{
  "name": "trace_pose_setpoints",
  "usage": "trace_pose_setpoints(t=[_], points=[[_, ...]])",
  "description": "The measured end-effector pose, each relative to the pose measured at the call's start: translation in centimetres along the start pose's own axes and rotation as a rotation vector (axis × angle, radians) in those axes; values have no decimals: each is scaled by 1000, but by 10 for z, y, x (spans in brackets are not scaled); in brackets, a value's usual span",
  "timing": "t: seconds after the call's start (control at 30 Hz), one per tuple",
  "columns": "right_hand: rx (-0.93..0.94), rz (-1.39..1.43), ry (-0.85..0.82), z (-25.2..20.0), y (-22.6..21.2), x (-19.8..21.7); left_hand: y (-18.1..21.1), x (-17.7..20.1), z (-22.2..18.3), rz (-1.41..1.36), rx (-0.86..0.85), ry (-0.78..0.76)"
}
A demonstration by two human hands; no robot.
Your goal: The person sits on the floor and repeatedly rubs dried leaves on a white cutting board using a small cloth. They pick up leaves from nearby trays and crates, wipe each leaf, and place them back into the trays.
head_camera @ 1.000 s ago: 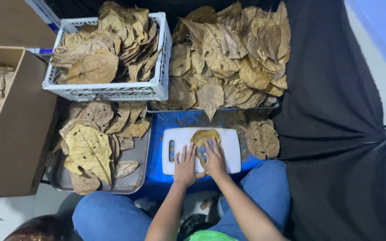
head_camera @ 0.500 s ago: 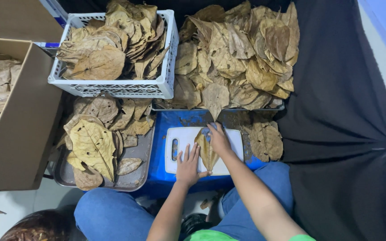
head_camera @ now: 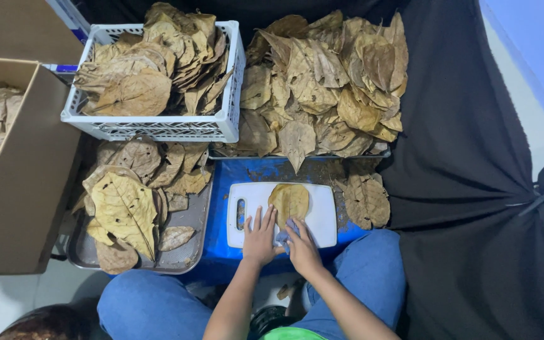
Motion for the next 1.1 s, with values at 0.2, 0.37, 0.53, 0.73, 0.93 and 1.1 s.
trace_pose_setpoints(t=[0.2,0.37,0.53,0.73,0.93,1.1], points=[[-32,-112,-40,27,7,-4,0,2,0,10,-1,20],[-23,-260,55,70,23,-14,0,-2,0,6,-6,48],[-47,-340,63,107,19,-6,-1,-1,3,6,-12,52],[-6,-287,31,134,16,0,-1,-2,4,-32,-12,-6],[56,-220,110,174,61,-27,1,4,2,-34,11,-14],[12,119,346,149,64,11,-3,-3,7,-113,-8,16]])
Point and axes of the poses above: each hand's wrist, its own z-axis towards the middle knuckle, its own x-axis out of the back of the hand, y = z × x, the point moved 4 cm from there along z, towards the middle knuckle, and after that the axes turned 1 degree about y, right-handed, at the moved point
